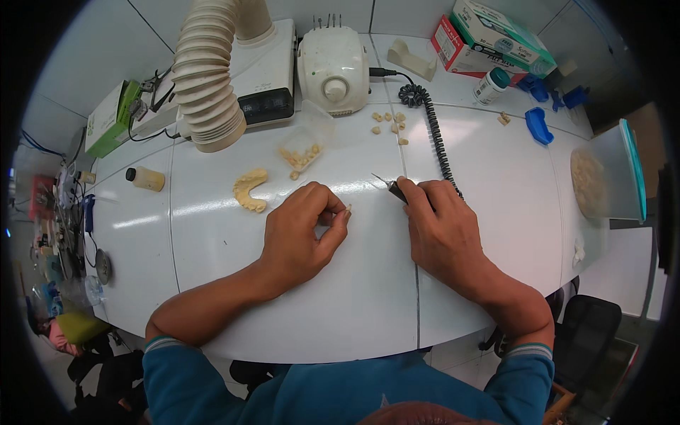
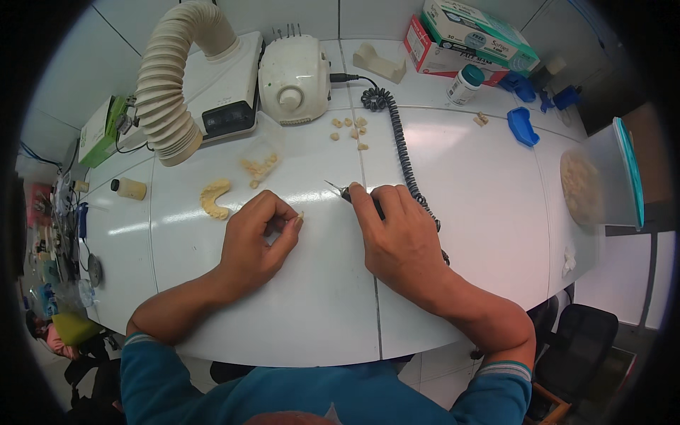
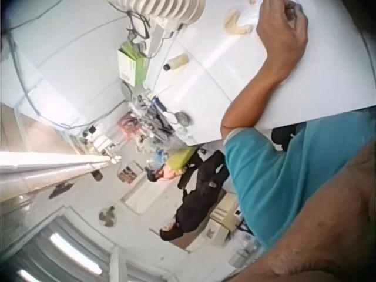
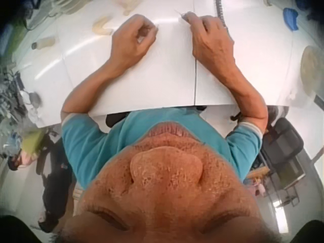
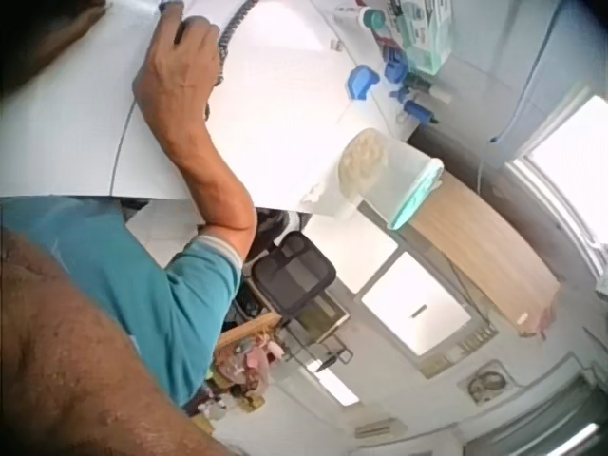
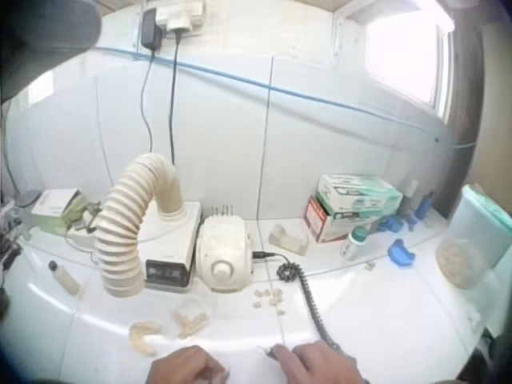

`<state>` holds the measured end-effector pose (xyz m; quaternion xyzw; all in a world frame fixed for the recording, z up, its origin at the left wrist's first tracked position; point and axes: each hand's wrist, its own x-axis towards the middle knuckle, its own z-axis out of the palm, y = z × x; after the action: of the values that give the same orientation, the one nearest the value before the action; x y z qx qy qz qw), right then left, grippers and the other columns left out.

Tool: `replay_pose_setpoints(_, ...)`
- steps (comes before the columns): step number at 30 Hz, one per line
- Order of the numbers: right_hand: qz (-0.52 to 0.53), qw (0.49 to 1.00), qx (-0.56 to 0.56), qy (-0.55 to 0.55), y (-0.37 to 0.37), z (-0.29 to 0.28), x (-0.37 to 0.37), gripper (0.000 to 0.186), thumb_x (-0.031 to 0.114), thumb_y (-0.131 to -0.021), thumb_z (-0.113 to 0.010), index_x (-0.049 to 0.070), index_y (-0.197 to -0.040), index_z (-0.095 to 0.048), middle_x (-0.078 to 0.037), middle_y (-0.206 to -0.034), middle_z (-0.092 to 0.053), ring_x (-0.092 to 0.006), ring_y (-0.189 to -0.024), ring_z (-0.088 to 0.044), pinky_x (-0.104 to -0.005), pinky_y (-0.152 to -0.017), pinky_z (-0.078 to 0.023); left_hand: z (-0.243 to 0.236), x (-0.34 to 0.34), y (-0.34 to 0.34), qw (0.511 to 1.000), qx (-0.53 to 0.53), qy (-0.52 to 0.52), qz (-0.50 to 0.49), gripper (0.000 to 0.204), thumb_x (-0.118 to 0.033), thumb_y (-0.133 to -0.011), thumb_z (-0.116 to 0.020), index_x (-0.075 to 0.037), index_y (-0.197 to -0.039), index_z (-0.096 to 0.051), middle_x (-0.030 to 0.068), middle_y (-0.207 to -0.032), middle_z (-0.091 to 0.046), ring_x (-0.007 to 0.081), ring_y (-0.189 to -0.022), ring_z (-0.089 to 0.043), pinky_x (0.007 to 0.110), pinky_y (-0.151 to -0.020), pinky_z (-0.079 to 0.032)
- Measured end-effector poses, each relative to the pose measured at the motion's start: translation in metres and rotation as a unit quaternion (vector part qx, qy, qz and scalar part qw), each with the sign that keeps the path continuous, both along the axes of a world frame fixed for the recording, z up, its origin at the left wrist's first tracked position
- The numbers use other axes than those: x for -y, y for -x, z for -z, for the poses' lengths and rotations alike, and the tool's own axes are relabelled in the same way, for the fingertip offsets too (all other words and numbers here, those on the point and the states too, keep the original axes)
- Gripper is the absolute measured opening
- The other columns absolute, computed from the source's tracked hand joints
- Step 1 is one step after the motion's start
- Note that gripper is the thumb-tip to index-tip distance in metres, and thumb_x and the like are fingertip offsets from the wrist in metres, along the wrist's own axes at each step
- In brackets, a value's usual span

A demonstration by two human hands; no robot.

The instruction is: The person shapes and grinds an artificial tooth using a handheld rotary drill tool.

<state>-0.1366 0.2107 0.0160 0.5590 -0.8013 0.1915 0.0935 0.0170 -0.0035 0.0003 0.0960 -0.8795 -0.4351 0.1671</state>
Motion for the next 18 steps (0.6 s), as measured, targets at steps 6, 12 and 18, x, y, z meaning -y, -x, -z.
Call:
replay_pose_setpoints(6,0.009,0.999,-0.034,0.024,0.008,0.005,0.000,0.046,-0.008,-0.088,-0.073,-0.002,-0.133,-0.073,-0.011,-0.104,-0.066,-0.0283,-0.099,-0.068,-0.0391,-0.081,-0.058,-0.001,0.000,-0.003,0.999,-0.044,-0.016,0.010,0.013,-0.009,-0.106,-0.077,-0.001,-0.102,-0.068,0.0069,-0.091,-0.070,0.0154,-0.077,-0.063,0.031,-0.070,-0.049)
replay_pose_setpoints(12,0.000,0.997,-0.051,0.059,0.013,0.015,0.001,0.042,-0.002,-0.091,-0.079,0.002,-0.133,-0.077,-0.009,-0.104,-0.072,-0.0269,-0.099,-0.069,-0.0400,-0.083,-0.058,-0.002,0.002,-0.006,0.996,-0.042,-0.069,0.030,0.015,-0.015,-0.109,-0.077,-0.003,-0.106,-0.068,0.0014,-0.091,-0.068,0.0096,-0.078,-0.058,0.028,-0.071,-0.046)
replay_pose_setpoints(18,0.002,0.996,-0.058,0.070,0.011,0.020,0.003,0.040,0.004,-0.093,-0.084,0.004,-0.133,-0.079,-0.009,-0.109,-0.078,-0.0275,-0.102,-0.071,-0.0399,-0.085,-0.059,0.006,0.015,-0.013,0.929,-0.048,-0.353,0.105,0.016,-0.020,-0.113,-0.075,-0.007,-0.113,-0.066,-0.0046,-0.091,-0.060,0.0066,-0.078,-0.050,0.025,-0.071,-0.041)
